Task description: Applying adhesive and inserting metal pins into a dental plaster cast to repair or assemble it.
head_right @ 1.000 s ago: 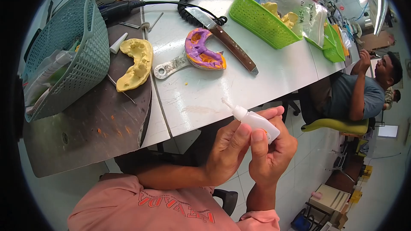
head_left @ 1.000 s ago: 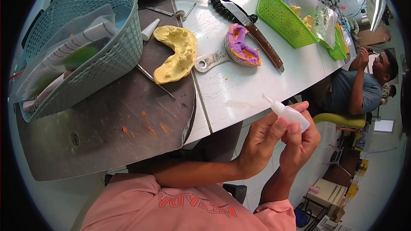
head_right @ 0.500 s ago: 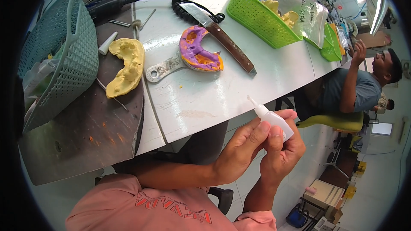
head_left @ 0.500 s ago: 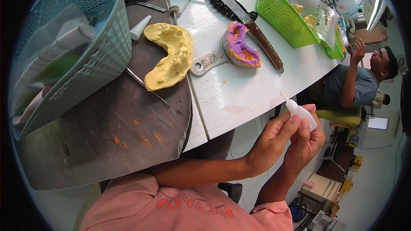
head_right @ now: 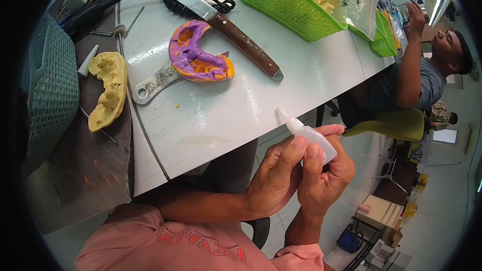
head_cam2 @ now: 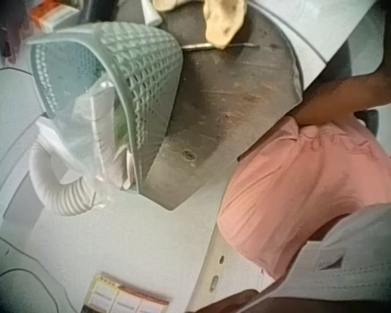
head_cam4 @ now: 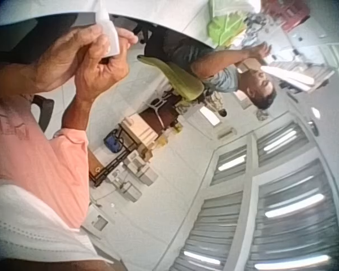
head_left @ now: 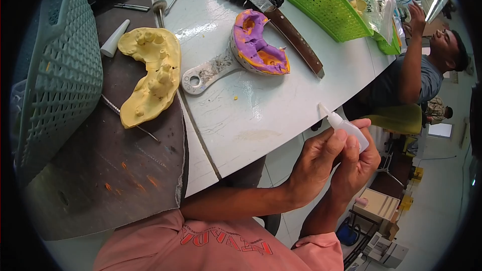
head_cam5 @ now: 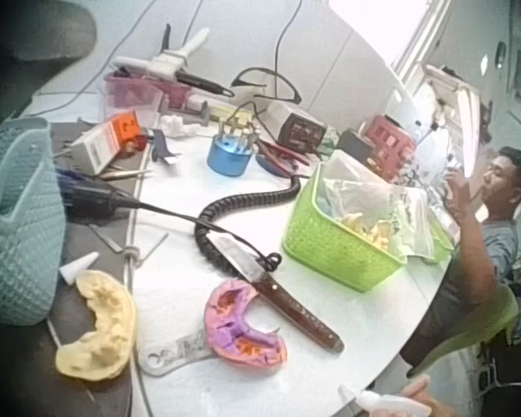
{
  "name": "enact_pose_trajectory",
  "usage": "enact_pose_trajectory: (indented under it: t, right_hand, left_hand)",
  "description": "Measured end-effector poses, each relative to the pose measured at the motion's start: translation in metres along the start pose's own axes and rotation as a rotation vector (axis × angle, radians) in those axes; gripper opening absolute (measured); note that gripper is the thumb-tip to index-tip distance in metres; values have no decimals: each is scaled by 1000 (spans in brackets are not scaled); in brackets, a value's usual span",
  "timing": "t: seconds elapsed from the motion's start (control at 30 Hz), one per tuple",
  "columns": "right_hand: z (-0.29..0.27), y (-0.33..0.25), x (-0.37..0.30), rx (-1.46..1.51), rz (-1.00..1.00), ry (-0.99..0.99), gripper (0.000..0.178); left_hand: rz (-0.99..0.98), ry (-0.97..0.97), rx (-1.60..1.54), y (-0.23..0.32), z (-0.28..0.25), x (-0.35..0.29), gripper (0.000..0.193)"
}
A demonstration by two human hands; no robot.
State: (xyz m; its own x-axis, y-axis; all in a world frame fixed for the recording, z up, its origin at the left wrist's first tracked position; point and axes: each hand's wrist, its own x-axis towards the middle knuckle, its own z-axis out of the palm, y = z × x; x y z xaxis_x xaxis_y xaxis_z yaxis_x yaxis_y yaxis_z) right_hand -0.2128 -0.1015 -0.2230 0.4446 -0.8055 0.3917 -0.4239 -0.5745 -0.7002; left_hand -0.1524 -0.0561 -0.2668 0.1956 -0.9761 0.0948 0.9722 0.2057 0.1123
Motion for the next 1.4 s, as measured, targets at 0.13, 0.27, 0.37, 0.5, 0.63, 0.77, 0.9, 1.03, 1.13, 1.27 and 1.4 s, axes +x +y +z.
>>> enact_pose_trajectory:
  t: [0.13,0.27,0.37,0.5,0.63,0.77,0.9,1.03,1.13,1.27,1.4]
  right_hand:
    - [2,-1,0,-12,-16,1,26]
    - [2,-2,1,-19,-13,-7,26]
    - [3,-3,1,-22,-14,-7,26]
    - [6,-2,0,-41,-30,1,26]
    - [7,-3,-1,-57,-26,11,26]
    - [6,-3,-2,-55,-21,13,27]
    - [5,-5,-4,-84,-33,21,26]
    - [3,-6,-3,-123,-44,16,25]
    - [2,-9,-3,-150,3,5,24]
    - [3,-3,-10,173,110,156,32]
    - [10,-2,-22,617,349,211,51]
  left_hand:
    - [-14,-46,34,0,-6,0,56]
    - [2,22,12,2,0,-2,47]
    - [17,38,15,2,-2,-2,47]
    - [-4,-44,29,2,-8,-2,54]
    - [-9,-42,18,2,-8,-3,53]
    - [-22,-49,7,2,-8,-4,54]
    - [-7,-45,41,0,-6,-6,54]
    - [-26,-54,24,1,-6,-5,55]
    - [-21,-58,-11,-3,-7,-2,56]
    - [-14,-91,140,0,-3,-2,52]
    - [129,-67,404,7,0,-10,60]
